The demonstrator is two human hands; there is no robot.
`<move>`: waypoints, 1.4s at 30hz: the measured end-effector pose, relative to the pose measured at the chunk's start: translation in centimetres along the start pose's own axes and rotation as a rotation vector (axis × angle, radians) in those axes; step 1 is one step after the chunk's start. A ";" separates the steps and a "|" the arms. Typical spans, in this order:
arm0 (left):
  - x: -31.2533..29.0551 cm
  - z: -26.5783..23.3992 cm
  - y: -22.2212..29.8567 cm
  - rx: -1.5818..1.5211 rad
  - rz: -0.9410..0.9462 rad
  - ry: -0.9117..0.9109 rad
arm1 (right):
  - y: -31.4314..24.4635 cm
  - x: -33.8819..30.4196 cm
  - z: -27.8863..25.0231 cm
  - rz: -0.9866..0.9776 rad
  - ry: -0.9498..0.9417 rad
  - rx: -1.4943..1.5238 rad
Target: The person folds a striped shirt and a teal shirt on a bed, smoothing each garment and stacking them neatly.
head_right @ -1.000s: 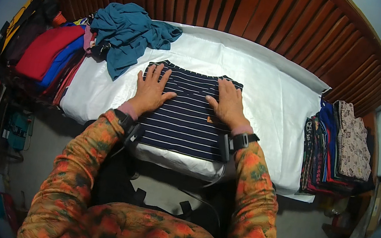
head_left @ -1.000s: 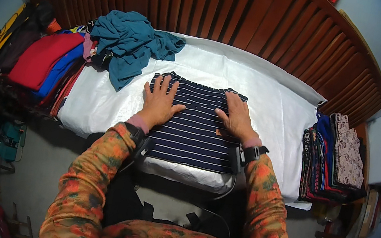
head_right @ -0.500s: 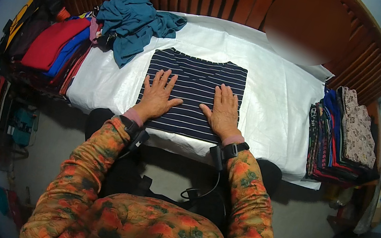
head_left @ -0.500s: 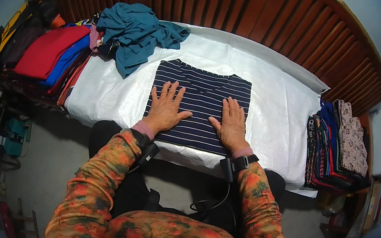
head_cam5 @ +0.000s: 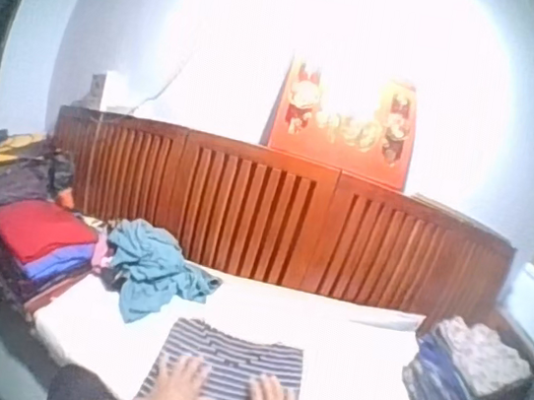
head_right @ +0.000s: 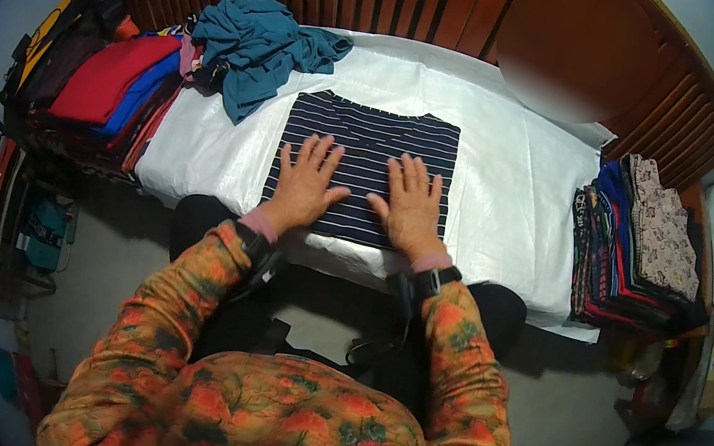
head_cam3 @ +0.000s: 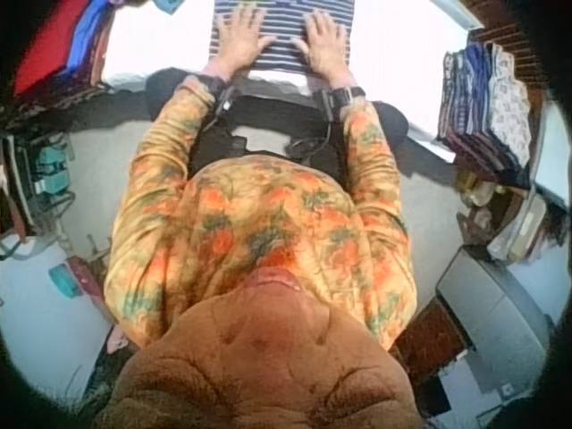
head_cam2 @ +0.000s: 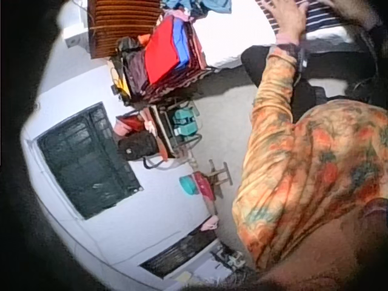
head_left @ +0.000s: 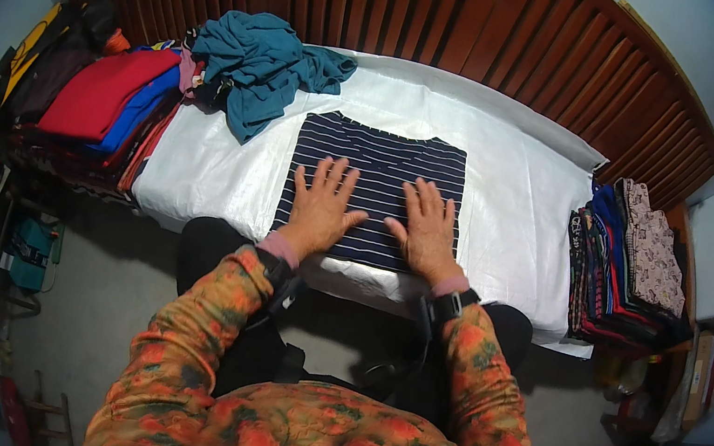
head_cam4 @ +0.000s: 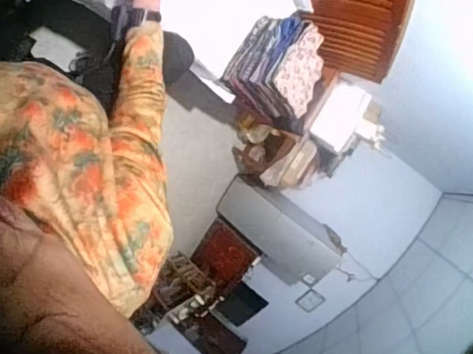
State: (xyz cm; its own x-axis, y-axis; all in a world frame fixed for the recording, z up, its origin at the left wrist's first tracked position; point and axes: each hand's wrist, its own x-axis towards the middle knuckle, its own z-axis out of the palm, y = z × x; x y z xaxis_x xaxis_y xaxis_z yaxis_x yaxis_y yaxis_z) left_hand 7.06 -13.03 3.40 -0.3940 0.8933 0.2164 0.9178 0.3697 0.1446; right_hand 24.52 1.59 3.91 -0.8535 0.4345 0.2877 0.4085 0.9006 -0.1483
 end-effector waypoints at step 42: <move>-6.5 -1.3 -2.2 -0.058 -0.319 0.086 | 1.7 -6.0 -0.9 0.490 0.041 0.090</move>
State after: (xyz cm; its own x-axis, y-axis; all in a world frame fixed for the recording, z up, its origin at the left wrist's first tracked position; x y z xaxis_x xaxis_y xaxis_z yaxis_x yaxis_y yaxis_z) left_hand 7.55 -20.02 2.91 -0.6658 0.7091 0.2321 0.7443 0.6096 0.2727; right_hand 30.66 0.55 2.72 -0.5543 0.8079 0.2002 0.7270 0.5870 -0.3562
